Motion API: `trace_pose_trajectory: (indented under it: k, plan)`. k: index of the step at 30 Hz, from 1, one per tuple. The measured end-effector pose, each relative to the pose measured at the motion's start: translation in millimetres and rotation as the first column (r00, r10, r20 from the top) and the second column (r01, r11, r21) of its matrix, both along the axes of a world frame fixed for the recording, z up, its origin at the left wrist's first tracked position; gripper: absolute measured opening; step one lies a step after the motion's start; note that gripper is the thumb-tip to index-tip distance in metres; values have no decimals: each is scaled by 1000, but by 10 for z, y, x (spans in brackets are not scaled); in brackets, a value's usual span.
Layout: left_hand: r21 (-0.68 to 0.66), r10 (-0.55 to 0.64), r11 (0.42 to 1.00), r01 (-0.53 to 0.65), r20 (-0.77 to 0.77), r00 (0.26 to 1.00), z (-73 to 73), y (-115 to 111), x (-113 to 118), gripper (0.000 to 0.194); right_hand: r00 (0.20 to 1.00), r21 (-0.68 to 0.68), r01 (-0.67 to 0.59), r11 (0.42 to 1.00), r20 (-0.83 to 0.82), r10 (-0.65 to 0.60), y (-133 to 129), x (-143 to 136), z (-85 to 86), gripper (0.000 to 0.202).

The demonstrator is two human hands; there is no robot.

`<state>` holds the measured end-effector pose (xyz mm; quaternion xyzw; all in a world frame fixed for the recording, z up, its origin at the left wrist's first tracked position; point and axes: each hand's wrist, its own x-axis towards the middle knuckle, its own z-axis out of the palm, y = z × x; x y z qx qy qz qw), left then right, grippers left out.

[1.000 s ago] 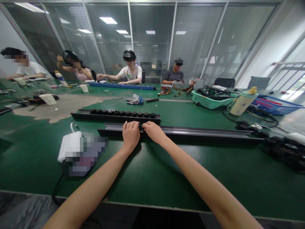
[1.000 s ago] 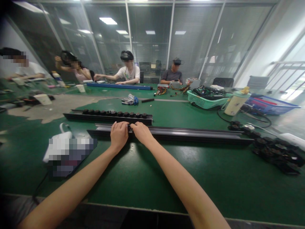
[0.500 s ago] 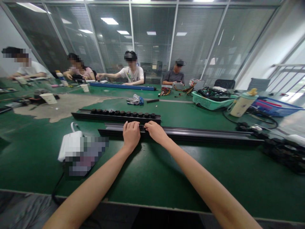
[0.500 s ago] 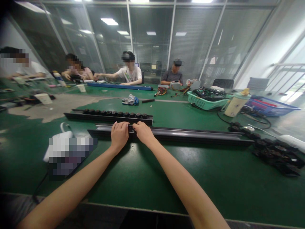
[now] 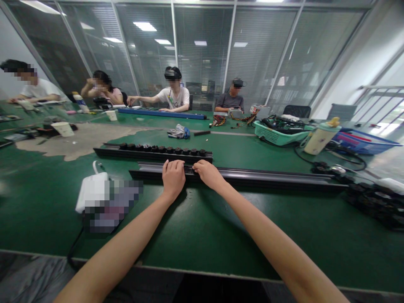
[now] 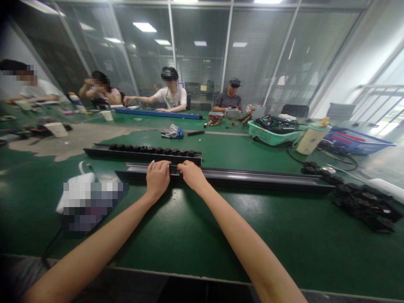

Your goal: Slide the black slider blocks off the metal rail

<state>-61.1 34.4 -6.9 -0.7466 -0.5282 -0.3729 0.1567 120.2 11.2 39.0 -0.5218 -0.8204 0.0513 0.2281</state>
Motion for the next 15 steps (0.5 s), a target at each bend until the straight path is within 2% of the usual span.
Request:
trace_pose_trajectory:
  k: [15]
  plan:
    - [-16, -4, 1000, 4, 12, 1000, 7, -9, 4, 39, 1000, 14, 9, 1000, -15, -9, -29, 58, 22, 30]
